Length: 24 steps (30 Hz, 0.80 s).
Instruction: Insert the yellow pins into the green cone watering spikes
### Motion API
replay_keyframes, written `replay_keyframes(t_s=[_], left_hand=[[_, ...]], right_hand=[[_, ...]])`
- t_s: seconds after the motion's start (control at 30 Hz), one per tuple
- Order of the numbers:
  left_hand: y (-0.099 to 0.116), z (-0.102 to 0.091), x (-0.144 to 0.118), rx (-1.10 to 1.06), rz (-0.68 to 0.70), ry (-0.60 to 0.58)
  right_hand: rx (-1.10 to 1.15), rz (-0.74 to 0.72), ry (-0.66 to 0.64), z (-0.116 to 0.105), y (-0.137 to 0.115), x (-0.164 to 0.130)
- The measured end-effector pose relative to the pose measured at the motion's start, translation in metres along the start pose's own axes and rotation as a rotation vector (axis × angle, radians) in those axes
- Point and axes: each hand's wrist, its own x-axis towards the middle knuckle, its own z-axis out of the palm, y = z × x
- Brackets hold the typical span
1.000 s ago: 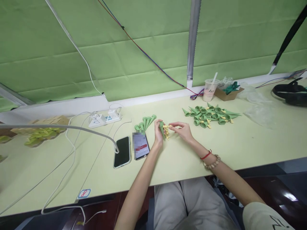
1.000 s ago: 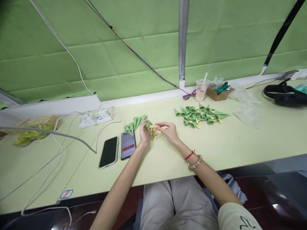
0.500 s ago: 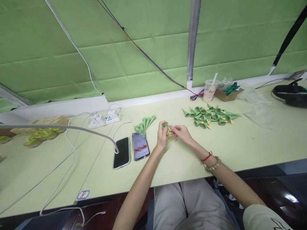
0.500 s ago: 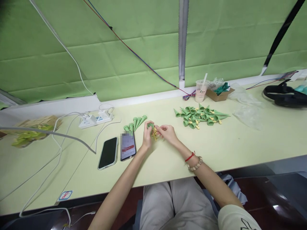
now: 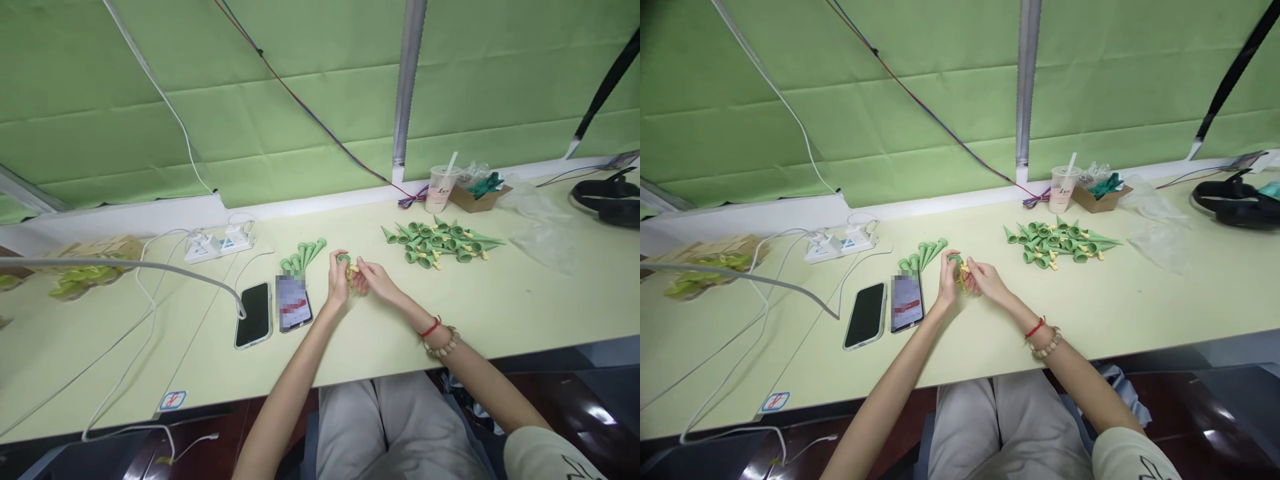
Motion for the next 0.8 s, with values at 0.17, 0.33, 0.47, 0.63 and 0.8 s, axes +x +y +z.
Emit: replay_keyframes(t_s=[0.17,0.33,0.47,0.63,0.8], left_hand=[[-0.0021,-0.0012,0.0034,-0.085,-0.058,0.068],[-0.0018,-0.0011,0.0027,-0.089,-0.039,0.004],[-0.001,0.0011,0.0011,-0.076,0.03,-0.048],[0.0011,0.0025,-0.0007,-0.079,0.11,-0.09],[0.0014,0.0034,-0.0004,-0.1,0.094,-0.064]], right_hand=[[-0.232,-0.16,-0.057,-0.005,0.0001,-0.0042],[-0.262,-0.192,-0.079,-0.0049,0.0035,-0.0047],[-0.105,-0.148,-0.094,-0.0035,0.0042,-0.0033],[0.028,0.015,-0.117,-0.0003,0.0034,-0.001],[0.032,0.088,-0.155,0.0038,0.0024,-0.0033]])
